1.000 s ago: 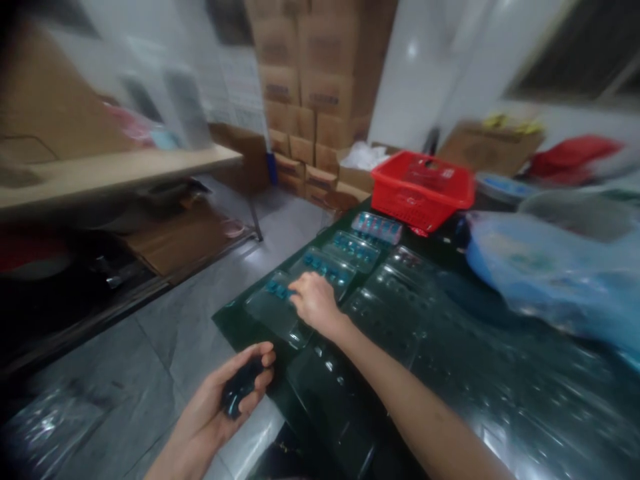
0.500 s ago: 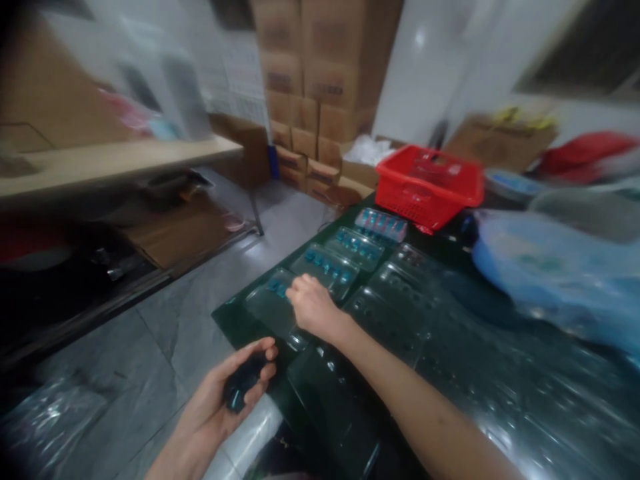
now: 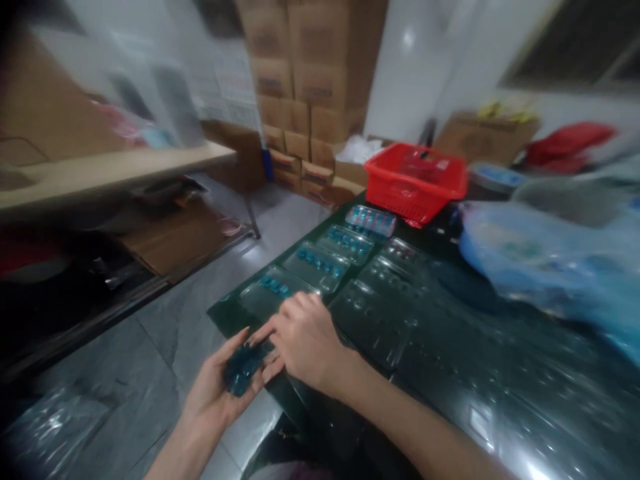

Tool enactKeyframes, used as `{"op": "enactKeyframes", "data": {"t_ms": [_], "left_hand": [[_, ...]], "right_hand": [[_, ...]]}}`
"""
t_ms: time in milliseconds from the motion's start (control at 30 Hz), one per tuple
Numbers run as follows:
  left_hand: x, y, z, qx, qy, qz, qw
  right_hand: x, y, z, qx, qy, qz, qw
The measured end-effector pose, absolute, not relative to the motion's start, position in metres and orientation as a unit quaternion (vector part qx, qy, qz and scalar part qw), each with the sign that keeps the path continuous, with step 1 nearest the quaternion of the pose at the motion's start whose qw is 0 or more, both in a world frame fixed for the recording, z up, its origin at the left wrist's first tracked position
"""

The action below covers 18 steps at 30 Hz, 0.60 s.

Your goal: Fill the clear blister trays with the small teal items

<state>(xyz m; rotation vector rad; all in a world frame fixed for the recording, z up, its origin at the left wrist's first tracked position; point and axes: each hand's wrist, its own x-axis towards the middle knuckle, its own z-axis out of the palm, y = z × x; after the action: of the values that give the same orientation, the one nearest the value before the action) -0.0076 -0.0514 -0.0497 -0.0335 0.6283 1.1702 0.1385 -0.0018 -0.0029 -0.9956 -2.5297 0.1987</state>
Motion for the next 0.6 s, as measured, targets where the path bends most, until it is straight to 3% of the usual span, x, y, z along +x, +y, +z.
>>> {"op": "enactKeyframes", "data": {"t_ms": [333,600], "left_hand": [[0.015,-0.053,-0.038,-0.01,0.31,0.543,0.781],[0.022,-0.063,-0.041,0.035,0.385,0.53,0.755]], "right_hand": [[0.138,-0.032,-0.034,-0.453,-0.862,0.01,0.227],[0.143,-0.033,-0.03,-0.484,-0.823,0.114,0.275]]}}
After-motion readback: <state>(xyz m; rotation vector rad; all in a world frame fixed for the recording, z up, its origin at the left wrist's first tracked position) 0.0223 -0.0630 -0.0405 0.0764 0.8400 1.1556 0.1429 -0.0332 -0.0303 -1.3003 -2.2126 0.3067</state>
